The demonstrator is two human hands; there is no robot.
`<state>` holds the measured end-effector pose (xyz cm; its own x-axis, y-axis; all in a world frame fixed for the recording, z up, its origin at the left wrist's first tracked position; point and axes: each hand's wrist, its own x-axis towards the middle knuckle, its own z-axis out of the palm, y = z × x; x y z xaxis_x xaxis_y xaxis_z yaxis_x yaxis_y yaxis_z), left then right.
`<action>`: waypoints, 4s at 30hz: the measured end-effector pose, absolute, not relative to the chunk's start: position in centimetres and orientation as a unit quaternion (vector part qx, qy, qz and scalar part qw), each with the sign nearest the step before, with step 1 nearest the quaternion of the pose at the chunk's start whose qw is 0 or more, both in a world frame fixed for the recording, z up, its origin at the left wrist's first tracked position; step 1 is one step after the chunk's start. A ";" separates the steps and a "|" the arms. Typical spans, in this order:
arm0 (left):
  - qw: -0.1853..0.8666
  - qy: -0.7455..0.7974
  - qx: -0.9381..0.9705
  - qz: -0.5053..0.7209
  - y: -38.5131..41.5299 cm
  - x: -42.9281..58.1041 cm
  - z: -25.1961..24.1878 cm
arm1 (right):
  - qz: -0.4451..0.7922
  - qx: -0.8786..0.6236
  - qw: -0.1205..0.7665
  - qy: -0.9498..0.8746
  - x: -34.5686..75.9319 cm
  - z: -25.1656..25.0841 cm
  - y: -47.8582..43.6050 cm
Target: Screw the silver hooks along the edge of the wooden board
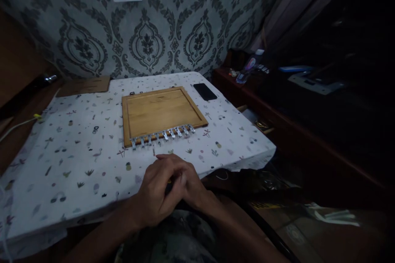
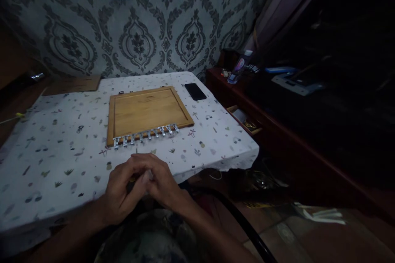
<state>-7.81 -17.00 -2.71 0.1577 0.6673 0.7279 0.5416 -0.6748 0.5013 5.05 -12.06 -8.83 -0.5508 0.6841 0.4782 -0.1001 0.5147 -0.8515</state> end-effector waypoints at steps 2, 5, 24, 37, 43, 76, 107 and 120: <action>0.068 0.382 0.756 0.527 -16.8 -7.9 -2.7 | 0.461 -0.218 0.438 -0.740 5.4 -8.9 -12.0; 0.036 0.360 0.755 0.546 -16.5 -8.3 -2.9 | 0.447 -0.258 0.447 -0.731 6.3 -8.2 -11.5; 0.045 0.382 0.738 0.555 -13.4 -8.9 -4.3 | 0.384 -0.254 0.420 -0.782 7.2 -6.4 -9.2; 0.084 0.317 0.918 0.222 -11.3 -4.6 -7.2 | 0.397 -0.348 0.559 -0.640 10.6 -2.1 -2.7; 0.068 0.229 0.965 0.113 -10.6 -0.8 -7.9 | 0.349 -0.341 0.575 -0.656 9.0 -4.5 1.5; 0.110 0.203 0.925 0.303 -9.9 -0.7 -10.0 | 0.328 -0.375 0.585 -0.640 8.3 -6.8 3.1; 0.098 0.188 0.933 0.291 -9.9 -0.6 -11.5 | 0.358 -0.346 0.445 -0.745 10.2 -4.7 3.2; 0.076 0.194 0.933 0.292 -9.9 -0.8 -11.6 | 0.302 -0.358 0.475 -0.745 10.4 -5.2 2.6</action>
<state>-0.80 -9.92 -11.56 0.7542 0.4068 0.5155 0.3187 -0.9131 0.2544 10.44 2.56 -5.18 -0.2935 0.8199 0.4915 0.2468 0.5617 -0.7896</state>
